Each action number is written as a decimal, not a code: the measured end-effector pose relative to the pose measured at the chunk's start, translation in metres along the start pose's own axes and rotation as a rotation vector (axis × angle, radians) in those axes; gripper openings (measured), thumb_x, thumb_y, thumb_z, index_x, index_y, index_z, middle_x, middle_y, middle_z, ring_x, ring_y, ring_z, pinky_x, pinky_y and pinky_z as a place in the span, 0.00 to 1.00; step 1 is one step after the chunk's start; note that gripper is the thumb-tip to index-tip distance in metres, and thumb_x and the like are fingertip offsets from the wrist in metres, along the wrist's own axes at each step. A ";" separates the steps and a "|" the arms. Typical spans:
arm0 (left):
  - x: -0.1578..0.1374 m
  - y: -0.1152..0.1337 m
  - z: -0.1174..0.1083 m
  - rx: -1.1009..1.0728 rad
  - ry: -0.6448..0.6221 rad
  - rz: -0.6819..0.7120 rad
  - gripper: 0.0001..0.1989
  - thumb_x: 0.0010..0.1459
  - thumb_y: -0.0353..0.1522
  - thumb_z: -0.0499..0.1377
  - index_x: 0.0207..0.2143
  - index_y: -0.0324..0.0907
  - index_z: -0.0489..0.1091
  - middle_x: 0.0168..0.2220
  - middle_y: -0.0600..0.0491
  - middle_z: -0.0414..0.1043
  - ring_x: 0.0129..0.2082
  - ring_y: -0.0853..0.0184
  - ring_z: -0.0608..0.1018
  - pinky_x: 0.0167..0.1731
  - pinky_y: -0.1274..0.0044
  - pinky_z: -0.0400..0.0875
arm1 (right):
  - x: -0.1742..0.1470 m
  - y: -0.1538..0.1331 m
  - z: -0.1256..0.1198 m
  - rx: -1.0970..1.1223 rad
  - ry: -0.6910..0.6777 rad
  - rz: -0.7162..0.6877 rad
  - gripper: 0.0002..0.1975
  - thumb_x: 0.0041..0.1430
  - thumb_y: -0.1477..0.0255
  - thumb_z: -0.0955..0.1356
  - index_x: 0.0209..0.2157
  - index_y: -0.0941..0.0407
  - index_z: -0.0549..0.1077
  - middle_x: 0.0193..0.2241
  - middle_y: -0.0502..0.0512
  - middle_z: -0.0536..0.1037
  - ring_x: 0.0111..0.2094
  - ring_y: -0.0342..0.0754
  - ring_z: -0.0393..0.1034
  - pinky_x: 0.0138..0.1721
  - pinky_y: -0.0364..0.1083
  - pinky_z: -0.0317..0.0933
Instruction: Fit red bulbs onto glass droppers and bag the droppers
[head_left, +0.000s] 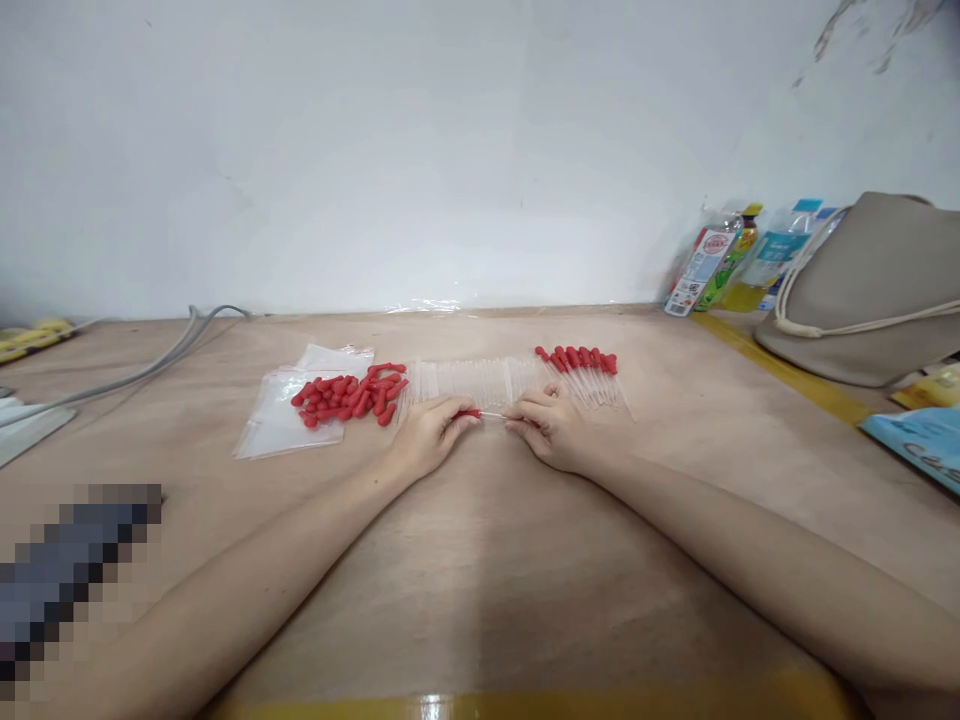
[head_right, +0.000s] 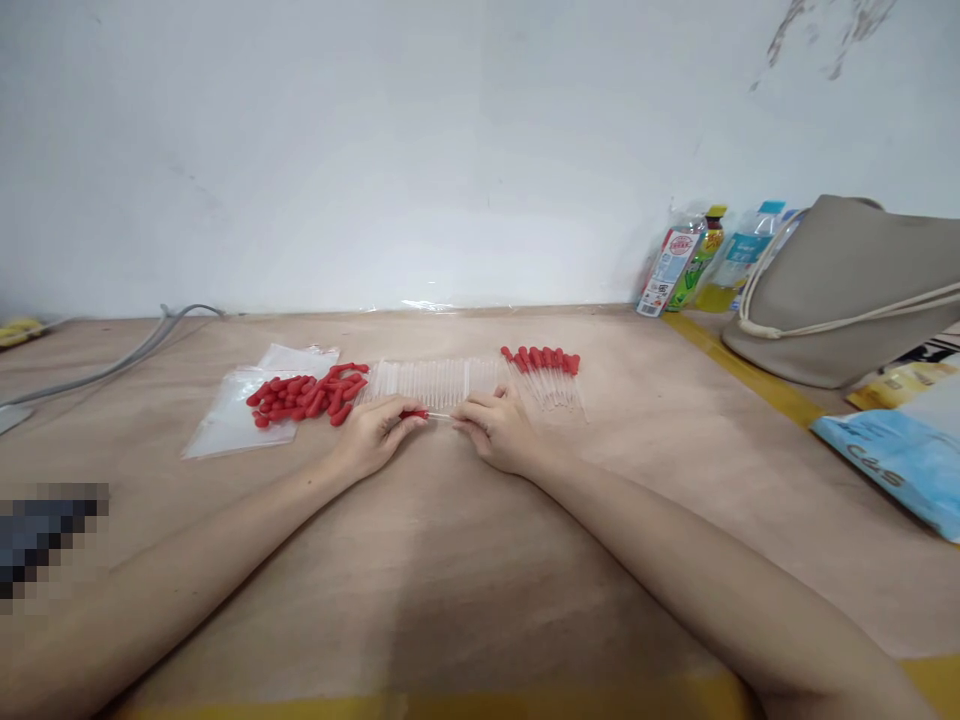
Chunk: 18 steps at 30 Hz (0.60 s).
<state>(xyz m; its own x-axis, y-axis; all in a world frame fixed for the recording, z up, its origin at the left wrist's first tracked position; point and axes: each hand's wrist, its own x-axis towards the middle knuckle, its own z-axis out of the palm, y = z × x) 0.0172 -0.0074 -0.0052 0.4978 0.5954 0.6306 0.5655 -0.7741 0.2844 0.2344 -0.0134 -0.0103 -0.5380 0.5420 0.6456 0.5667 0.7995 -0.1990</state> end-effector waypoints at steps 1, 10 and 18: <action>0.000 0.000 0.000 -0.011 -0.010 0.015 0.06 0.58 0.32 0.54 0.36 0.40 0.68 0.32 0.53 0.73 0.31 0.70 0.74 0.32 0.78 0.68 | 0.000 0.001 0.000 0.012 -0.010 -0.003 0.07 0.59 0.74 0.62 0.33 0.57 0.71 0.28 0.50 0.73 0.30 0.41 0.65 0.38 0.46 0.47; -0.002 -0.004 0.002 -0.011 -0.137 0.102 0.08 0.60 0.33 0.52 0.37 0.40 0.69 0.32 0.52 0.72 0.32 0.69 0.74 0.33 0.78 0.68 | 0.003 0.012 -0.001 -0.088 -0.051 -0.083 0.07 0.58 0.73 0.62 0.31 0.56 0.72 0.28 0.50 0.75 0.27 0.40 0.64 0.34 0.46 0.45; 0.002 0.003 -0.001 0.027 -0.090 0.104 0.08 0.59 0.32 0.53 0.36 0.39 0.69 0.30 0.51 0.72 0.29 0.70 0.73 0.30 0.78 0.67 | 0.004 -0.001 -0.002 -0.104 -0.084 -0.036 0.11 0.60 0.73 0.59 0.30 0.59 0.70 0.26 0.53 0.73 0.27 0.42 0.63 0.33 0.45 0.46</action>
<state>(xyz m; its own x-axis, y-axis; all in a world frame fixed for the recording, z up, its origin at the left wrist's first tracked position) 0.0192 -0.0091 -0.0019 0.6112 0.5302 0.5876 0.5249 -0.8272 0.2004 0.2332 -0.0123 -0.0055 -0.6071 0.5368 0.5859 0.6056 0.7899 -0.0963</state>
